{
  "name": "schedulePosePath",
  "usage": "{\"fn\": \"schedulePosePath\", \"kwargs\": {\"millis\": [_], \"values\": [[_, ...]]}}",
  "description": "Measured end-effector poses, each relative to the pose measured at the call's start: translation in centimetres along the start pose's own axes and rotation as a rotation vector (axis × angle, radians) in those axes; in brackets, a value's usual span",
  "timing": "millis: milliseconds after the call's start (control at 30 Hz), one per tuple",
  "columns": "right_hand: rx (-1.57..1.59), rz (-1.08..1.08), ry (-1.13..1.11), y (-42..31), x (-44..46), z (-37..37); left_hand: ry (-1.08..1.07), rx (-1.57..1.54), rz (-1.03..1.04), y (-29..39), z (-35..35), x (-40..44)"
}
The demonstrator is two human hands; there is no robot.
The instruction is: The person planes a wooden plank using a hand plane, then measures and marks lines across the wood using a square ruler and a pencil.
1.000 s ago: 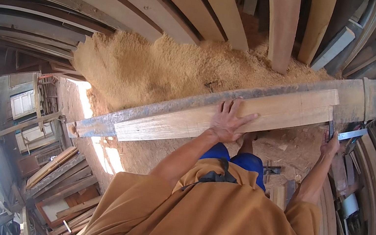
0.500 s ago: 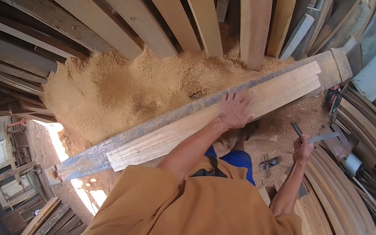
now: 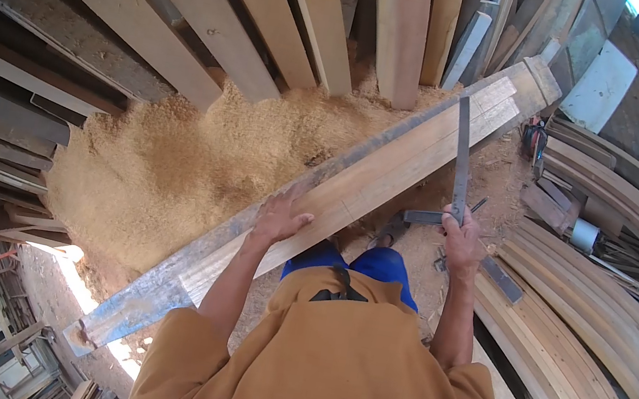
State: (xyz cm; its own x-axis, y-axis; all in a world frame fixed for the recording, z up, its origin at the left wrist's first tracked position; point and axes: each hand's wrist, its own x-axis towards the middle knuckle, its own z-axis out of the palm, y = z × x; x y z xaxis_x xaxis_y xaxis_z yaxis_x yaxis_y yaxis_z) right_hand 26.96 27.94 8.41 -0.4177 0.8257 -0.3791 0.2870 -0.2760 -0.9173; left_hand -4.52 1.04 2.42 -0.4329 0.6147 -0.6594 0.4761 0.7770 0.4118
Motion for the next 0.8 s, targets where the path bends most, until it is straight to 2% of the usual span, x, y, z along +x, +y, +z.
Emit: {"fn": "schedulePosePath", "kwargs": {"millis": [100,200,300,533,633,800], "values": [[-0.032,-0.011,-0.047,-0.9,-0.4,1.2,0.162,0.038,0.014,0.5,2.4,-1.1],[-0.016,-0.036,-0.082,-1.1,-0.7,2.0,0.409,0.228,0.175,2.0,6.1,-2.8],[-0.060,-0.071,-0.094,-0.8,-0.3,2.7,0.408,0.267,0.301,4.2,4.8,-5.1],[-0.396,-0.236,-0.092,-1.3,-1.2,4.3,0.501,0.255,0.377,2.8,6.0,-4.2],[-0.158,-0.090,-0.061,0.7,-2.0,5.4,0.519,0.236,0.382,2.7,6.1,-4.1],[0.056,0.109,-0.240,6.1,-3.4,6.9,0.456,0.175,0.336,2.4,6.3,-3.7]]}}
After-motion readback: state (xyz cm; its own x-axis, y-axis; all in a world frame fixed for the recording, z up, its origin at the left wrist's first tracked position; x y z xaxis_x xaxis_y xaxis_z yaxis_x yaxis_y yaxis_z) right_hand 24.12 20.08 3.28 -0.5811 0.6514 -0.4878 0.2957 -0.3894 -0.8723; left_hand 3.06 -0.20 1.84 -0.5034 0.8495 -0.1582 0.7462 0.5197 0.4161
